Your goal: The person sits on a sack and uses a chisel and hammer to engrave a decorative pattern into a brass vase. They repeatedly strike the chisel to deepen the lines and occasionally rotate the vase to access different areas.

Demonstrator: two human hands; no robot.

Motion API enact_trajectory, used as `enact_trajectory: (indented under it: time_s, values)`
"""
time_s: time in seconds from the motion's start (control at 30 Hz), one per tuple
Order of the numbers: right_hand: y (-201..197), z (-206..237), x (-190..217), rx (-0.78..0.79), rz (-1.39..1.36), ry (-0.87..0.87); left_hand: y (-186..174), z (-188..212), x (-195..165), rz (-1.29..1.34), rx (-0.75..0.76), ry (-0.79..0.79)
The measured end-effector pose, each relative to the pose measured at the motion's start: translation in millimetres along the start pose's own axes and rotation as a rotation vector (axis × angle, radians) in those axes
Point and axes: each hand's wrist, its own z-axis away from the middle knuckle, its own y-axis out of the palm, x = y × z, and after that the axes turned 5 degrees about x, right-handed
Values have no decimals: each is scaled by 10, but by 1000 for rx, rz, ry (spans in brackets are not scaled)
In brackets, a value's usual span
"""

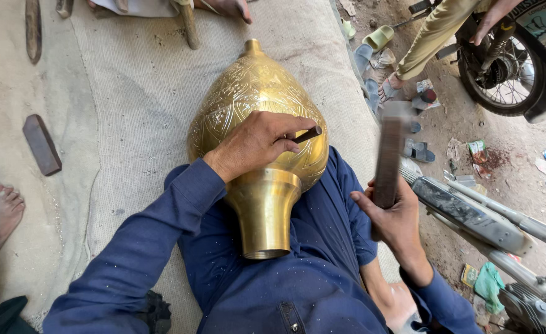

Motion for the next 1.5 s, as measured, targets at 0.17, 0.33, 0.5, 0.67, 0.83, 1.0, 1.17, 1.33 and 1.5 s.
enact_trajectory:
  time_s: [0.17, 0.33, 0.5, 0.67, 0.83, 1.0, 1.17, 1.33, 1.5]
  values:
    - [-68, -17, 339, 36, 371, 70, 11, 3, 2, 0, 10, -20]
    - [7, -34, 379, 12, 281, 58, 32, 24, 51, -13, -19, 119]
    - [116, 48, 389, -41, 39, 315, 30, 46, 51, -35, 30, 28]
    - [140, 58, 331, -63, 190, 55, -13, 36, 31, -72, 43, 77]
    - [81, 75, 256, -2, 391, 86, 0, 38, -9, -39, 15, 124]
    - [138, 100, 215, 70, 511, 117, -23, 67, -46, -62, 96, 37]
    - [198, 130, 156, -81, 225, 60, -33, 103, -38, -50, 46, 128]
    - [238, 126, 124, -104, 300, 55, -45, 108, -29, -69, 61, 142]
    - [221, 164, 154, -55, 424, 24, -41, 108, -42, -85, 69, 142]
